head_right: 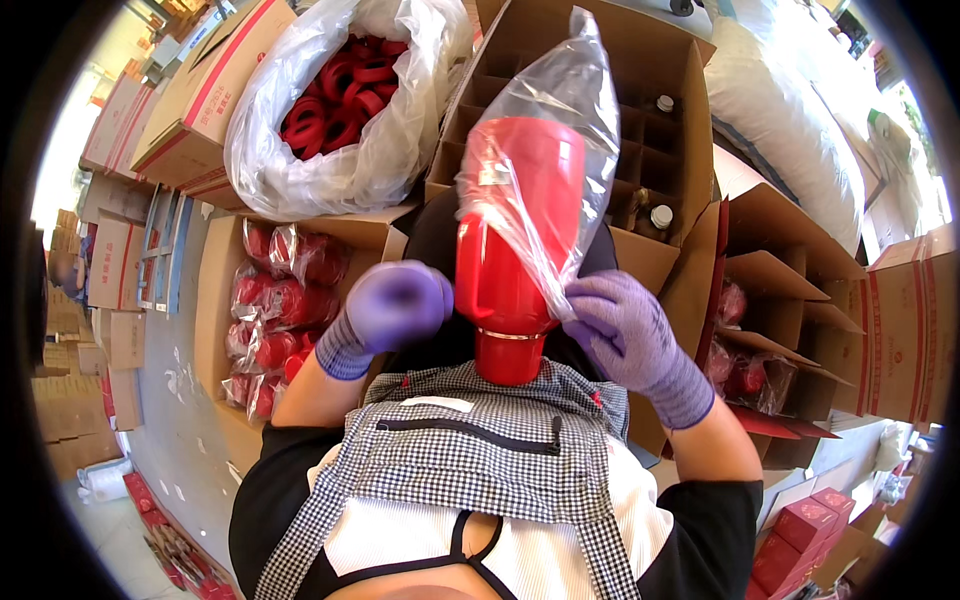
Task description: The person assembles red plastic containers by inserting lids and wiping the exterior with a cloth. They then place the assembled units into a clear plastic bag and put the bag into a cardboard box.
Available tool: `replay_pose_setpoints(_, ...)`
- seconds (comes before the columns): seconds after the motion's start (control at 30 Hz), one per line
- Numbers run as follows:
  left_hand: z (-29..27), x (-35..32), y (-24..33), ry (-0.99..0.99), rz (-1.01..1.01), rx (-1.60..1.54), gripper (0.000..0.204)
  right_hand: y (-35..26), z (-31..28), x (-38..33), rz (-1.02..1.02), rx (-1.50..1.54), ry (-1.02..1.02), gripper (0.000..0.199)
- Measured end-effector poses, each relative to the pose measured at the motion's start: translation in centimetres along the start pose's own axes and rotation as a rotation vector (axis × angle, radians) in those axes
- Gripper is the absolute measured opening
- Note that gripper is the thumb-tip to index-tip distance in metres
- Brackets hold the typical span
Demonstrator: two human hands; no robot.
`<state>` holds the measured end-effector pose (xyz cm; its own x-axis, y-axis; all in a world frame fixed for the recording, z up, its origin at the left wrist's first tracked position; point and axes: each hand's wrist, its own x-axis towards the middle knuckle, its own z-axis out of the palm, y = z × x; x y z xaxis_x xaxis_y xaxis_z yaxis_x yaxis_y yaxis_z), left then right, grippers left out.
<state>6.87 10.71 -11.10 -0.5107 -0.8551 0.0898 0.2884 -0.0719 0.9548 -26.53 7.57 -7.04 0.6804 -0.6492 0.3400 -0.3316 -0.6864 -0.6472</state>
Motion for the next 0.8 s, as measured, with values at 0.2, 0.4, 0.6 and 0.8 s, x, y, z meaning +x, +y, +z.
replay_pose_setpoints(0.2,3.8,1.5,2.6,0.413,0.409,1.122,0.055,-2.5,1.4,0.3,0.051,0.087,0.081,0.021)
replay_pose_setpoints(0.4,5.5,4.9,4.4,0.438,0.494,1.104,0.03,-5.5,2.0,3.6,-0.155,-0.082,0.034,0.023)
replay_pose_setpoints(0.6,2.1,3.8,3.9,0.196,0.393,0.657,0.014,-6.1,3.4,2.3,0.2,0.43,0.169,0.015)
replay_pose_setpoints(0.8,4.4,5.1,0.7,0.294,0.25,0.375,0.035,-9.1,2.8,5.9,-0.062,-0.183,0.144,0.024)
